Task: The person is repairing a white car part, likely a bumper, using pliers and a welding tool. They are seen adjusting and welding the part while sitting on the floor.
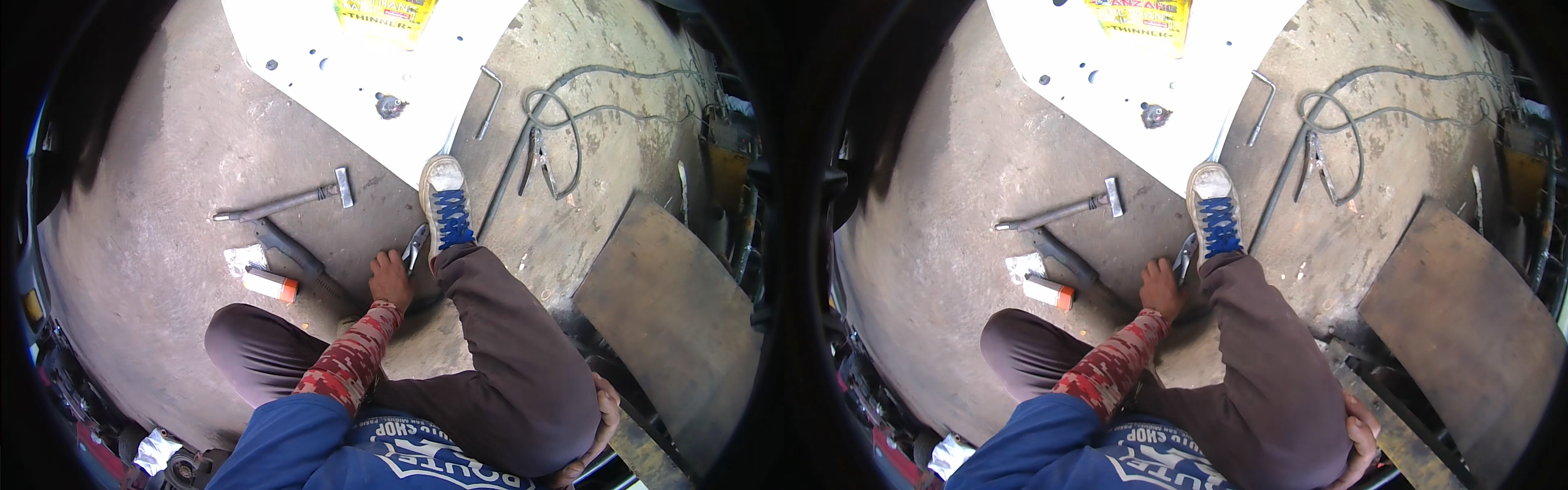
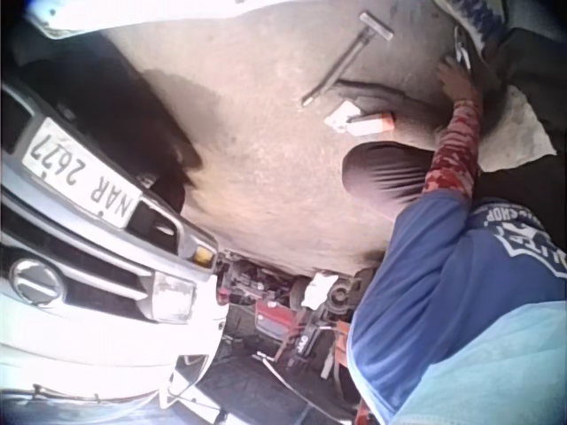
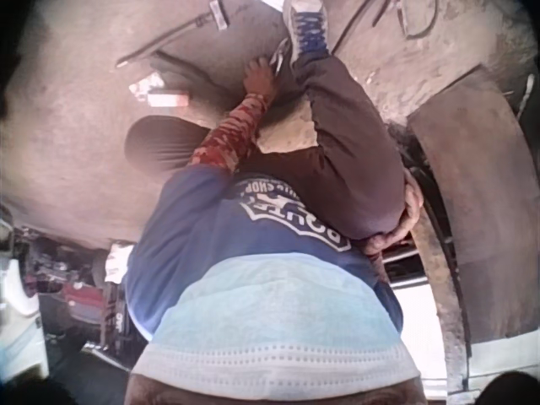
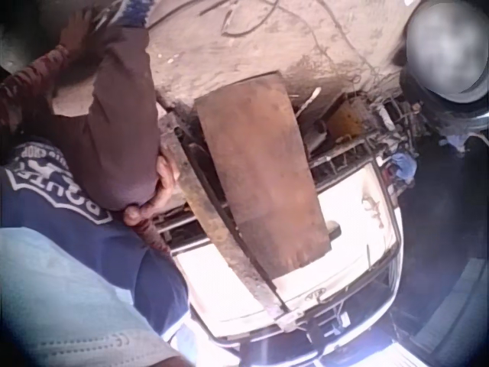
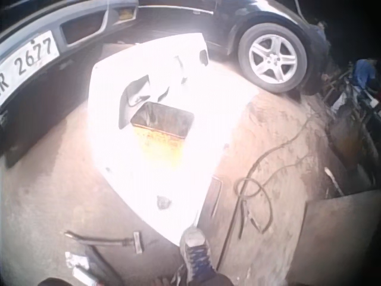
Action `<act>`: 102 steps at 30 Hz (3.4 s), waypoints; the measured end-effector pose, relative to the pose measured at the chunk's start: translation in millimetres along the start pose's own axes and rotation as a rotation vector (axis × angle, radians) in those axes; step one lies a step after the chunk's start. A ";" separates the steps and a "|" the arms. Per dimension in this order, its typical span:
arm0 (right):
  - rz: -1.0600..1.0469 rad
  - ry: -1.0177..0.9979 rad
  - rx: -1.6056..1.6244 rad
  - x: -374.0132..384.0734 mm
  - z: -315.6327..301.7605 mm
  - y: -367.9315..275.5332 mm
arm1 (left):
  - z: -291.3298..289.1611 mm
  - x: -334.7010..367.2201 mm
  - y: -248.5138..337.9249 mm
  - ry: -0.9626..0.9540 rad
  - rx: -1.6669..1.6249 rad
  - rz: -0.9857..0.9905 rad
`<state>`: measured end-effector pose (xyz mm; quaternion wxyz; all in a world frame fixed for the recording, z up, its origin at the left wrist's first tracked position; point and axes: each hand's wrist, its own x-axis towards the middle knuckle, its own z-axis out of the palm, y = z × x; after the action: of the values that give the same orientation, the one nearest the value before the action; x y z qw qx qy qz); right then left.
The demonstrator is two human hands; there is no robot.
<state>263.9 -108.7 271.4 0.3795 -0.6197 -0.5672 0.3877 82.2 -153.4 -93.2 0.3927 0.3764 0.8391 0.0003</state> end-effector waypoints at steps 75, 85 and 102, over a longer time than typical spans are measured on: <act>0.965 -1.058 0.672 181.8 418.6 207.2 | -224.2 146.2 -31.7 0.285 0.379 0.257; 0.993 -1.026 0.618 182.6 414.1 204.1 | -208.4 141.9 -26.4 0.316 0.390 0.170; 0.987 -1.459 0.311 191.4 373.6 206.6 | -215.9 162.1 -51.9 0.342 0.409 0.344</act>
<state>18.7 79.3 -79.9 -0.2062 -0.3340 -0.2772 0.8770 -159.1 -24.4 -66.0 0.1563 0.5785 0.7996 -0.0384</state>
